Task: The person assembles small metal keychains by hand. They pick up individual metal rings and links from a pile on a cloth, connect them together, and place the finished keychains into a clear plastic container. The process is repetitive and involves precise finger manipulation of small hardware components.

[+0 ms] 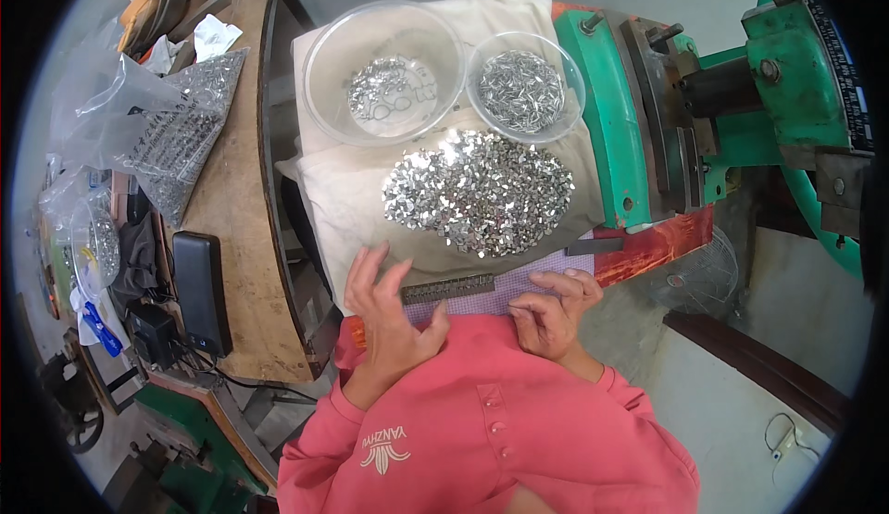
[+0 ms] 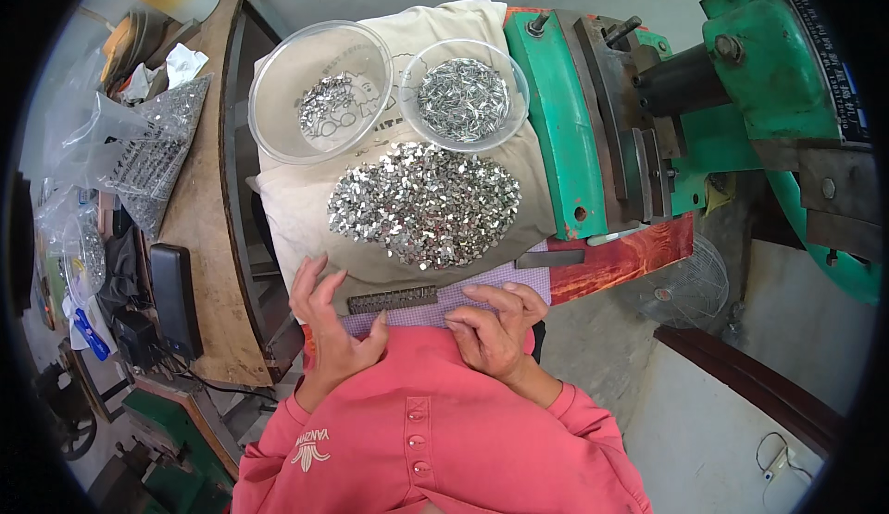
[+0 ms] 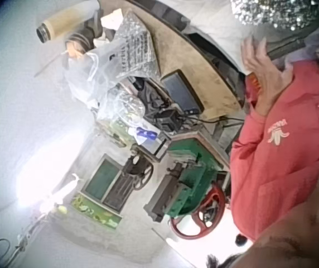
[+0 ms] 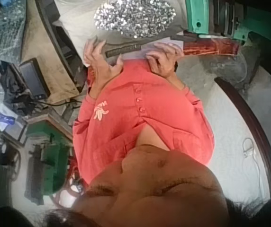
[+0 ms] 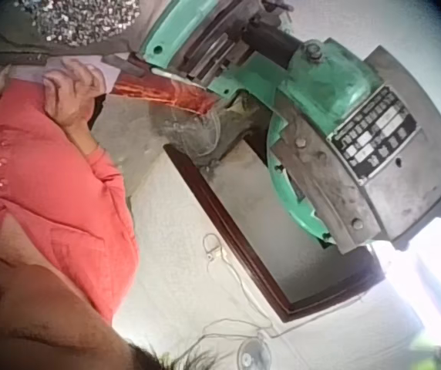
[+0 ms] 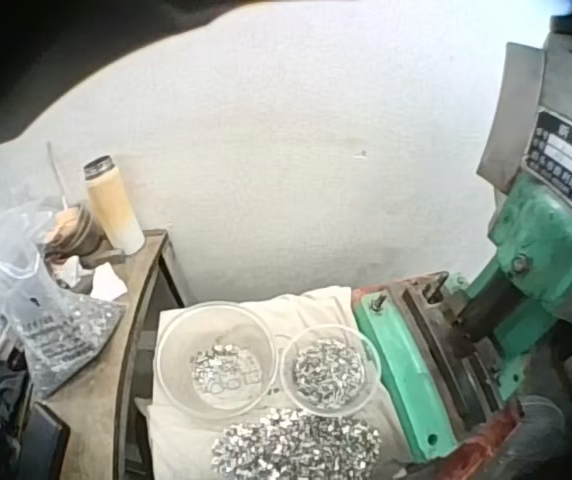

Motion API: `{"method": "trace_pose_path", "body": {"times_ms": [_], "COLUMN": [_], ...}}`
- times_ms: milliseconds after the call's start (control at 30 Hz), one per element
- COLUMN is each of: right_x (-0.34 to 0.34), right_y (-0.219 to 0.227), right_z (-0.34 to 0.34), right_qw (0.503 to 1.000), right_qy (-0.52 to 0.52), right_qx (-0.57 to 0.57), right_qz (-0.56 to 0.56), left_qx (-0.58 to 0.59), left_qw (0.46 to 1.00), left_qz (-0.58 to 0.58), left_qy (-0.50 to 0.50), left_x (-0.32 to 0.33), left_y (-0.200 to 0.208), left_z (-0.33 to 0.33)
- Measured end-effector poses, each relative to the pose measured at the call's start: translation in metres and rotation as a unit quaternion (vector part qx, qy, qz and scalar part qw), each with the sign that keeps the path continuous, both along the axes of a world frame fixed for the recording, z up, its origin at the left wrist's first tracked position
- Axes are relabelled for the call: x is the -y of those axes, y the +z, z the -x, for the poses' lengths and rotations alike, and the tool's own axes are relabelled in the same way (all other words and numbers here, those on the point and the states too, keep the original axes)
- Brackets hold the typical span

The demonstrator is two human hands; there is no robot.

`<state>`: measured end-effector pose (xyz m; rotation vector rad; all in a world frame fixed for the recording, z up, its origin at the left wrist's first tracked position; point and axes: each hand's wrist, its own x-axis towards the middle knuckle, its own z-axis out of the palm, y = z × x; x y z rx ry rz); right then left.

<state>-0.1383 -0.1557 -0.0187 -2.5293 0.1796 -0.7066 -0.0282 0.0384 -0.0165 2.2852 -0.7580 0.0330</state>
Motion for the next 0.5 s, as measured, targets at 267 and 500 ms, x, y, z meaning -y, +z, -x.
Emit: {"method": "trace_pose_path", "body": {"times_ms": [267,500], "right_x": [-0.016,-0.025], "right_y": [0.011,0.018], "right_z": [-0.036,-0.050], "right_qw": [0.993,0.977], "right_qy": [0.074,0.084], "right_qx": [-0.048,-0.066], "right_qz": [0.076,0.182], "left_qx": [0.167,0.049], "left_qw": [0.985,0.998], "left_qz": [-0.030,0.011], "left_qy": [-0.036,0.049], "left_x": [-0.030,-0.037], "left_y": [-0.013,-0.013], "left_z": [0.005,0.005]}}
